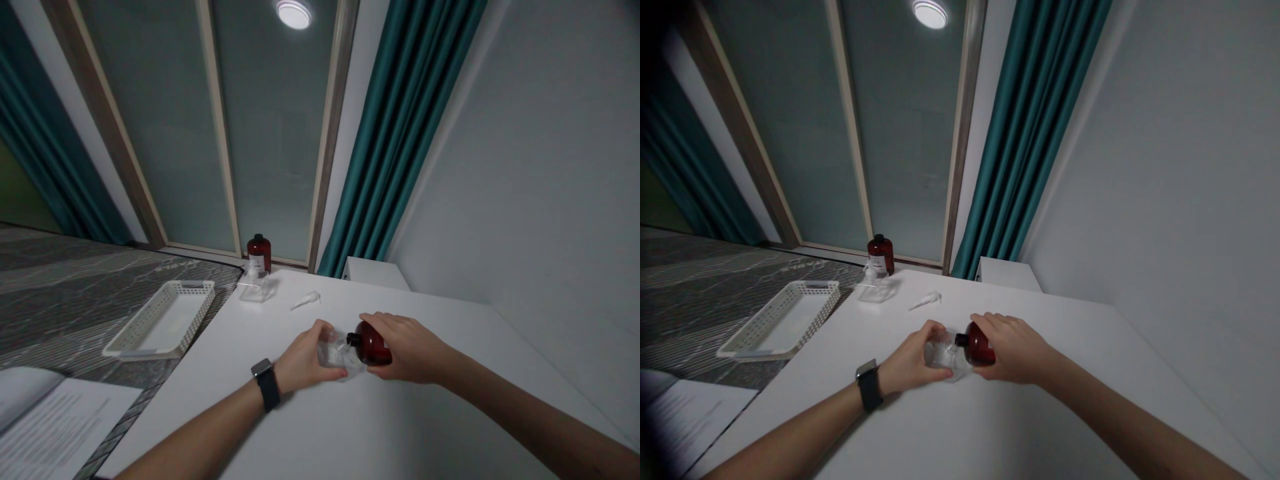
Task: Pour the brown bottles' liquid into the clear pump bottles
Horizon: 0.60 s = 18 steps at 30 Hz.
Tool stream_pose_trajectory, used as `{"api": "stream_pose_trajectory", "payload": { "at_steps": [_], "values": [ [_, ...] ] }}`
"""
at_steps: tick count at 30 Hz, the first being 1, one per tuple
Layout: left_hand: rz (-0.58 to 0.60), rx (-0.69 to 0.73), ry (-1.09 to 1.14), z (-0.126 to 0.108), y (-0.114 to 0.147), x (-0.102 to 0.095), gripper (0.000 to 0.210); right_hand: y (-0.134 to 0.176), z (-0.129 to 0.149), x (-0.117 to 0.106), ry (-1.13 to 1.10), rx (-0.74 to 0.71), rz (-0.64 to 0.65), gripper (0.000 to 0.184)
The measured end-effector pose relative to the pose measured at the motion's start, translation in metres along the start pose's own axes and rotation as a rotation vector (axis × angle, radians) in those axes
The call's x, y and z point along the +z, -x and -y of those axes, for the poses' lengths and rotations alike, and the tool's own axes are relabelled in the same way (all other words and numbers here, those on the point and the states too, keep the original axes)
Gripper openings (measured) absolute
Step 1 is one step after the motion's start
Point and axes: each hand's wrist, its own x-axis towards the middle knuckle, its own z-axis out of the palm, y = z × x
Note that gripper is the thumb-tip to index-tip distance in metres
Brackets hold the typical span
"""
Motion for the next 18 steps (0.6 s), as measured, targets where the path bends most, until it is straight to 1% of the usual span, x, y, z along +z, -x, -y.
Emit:
{"api": "stream_pose_trajectory", "payload": {
  "at_steps": [8, 18],
  "values": [
    [-0.005, -0.005, 0.007, 0.0011, -0.0001, 0.0013, 0.057, -0.0012, -0.001, 0.002, 0.016, 0.008, 0.01, 0.069],
    [-0.002, -0.004, 0.025, 0.0013, 0.0002, 0.0011, 0.057, -0.0013, 0.0007, -0.0006, 0.024, 0.014, 0.026, 0.07]
  ]
}}
